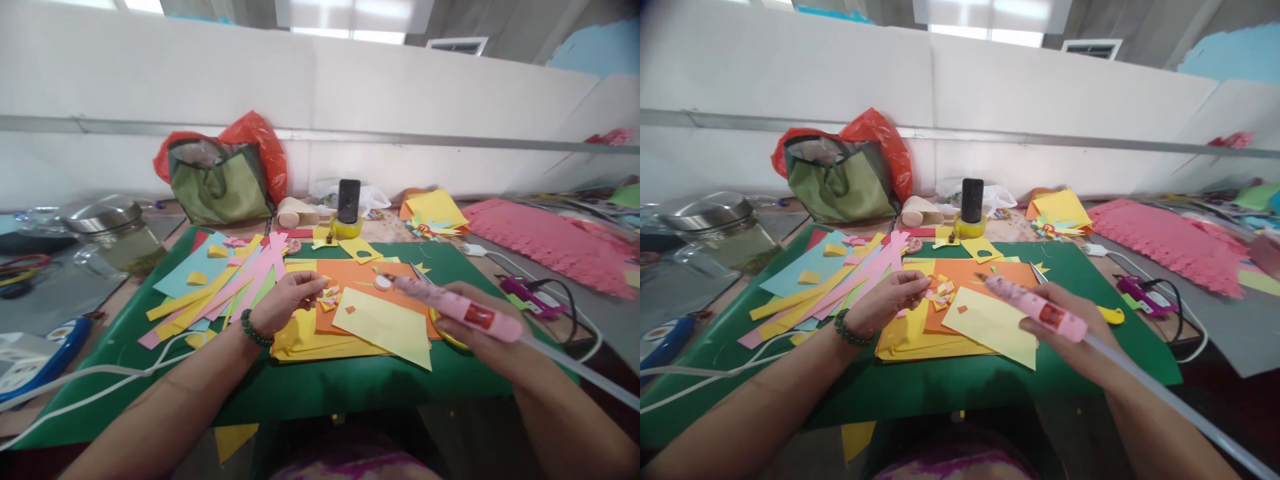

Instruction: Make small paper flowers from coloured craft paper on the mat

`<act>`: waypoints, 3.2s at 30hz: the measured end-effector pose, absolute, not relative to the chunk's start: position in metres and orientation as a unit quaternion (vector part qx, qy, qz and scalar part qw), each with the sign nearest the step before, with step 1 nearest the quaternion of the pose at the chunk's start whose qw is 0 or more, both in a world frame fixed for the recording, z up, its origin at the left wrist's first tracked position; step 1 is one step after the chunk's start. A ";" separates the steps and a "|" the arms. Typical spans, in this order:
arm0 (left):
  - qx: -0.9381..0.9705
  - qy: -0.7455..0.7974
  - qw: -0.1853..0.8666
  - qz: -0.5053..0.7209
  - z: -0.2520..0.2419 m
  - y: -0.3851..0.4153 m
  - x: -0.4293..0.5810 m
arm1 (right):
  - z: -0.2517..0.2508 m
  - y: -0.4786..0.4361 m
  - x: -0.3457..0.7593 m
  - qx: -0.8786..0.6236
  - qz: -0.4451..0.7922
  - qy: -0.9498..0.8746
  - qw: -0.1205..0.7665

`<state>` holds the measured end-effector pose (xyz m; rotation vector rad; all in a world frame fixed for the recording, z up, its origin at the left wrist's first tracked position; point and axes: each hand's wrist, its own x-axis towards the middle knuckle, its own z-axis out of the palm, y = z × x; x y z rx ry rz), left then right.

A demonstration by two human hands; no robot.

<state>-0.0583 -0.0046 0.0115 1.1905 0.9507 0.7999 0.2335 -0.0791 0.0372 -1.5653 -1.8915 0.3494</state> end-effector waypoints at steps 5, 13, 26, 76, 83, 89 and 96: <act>0.566 0.416 0.622 0.344 0.016 -0.010 -0.054 | 0.038 -0.082 0.203 -0.569 0.222 -0.748 0.258; 0.592 0.415 0.605 0.333 0.021 -0.014 -0.051 | 0.021 -0.071 0.198 -0.548 0.219 -0.762 0.267; 0.589 0.403 0.615 0.336 0.020 -0.014 -0.053 | 0.024 -0.072 0.198 -0.542 0.213 -0.772 0.256; 0.577 0.404 0.632 0.323 0.018 -0.012 -0.054 | 0.024 -0.074 0.195 -0.534 0.190 -0.783 0.257; 0.580 0.425 0.613 0.328 0.018 -0.011 -0.054 | 0.036 -0.078 0.199 -0.564 0.182 -0.765 0.252; 0.591 0.411 0.616 0.319 0.018 -0.012 -0.054 | 0.026 -0.073 0.194 -0.545 0.190 -0.777 0.253; 0.582 0.416 0.619 0.323 0.020 -0.013 -0.053 | 0.025 -0.074 0.198 -0.552 0.166 -0.774 0.262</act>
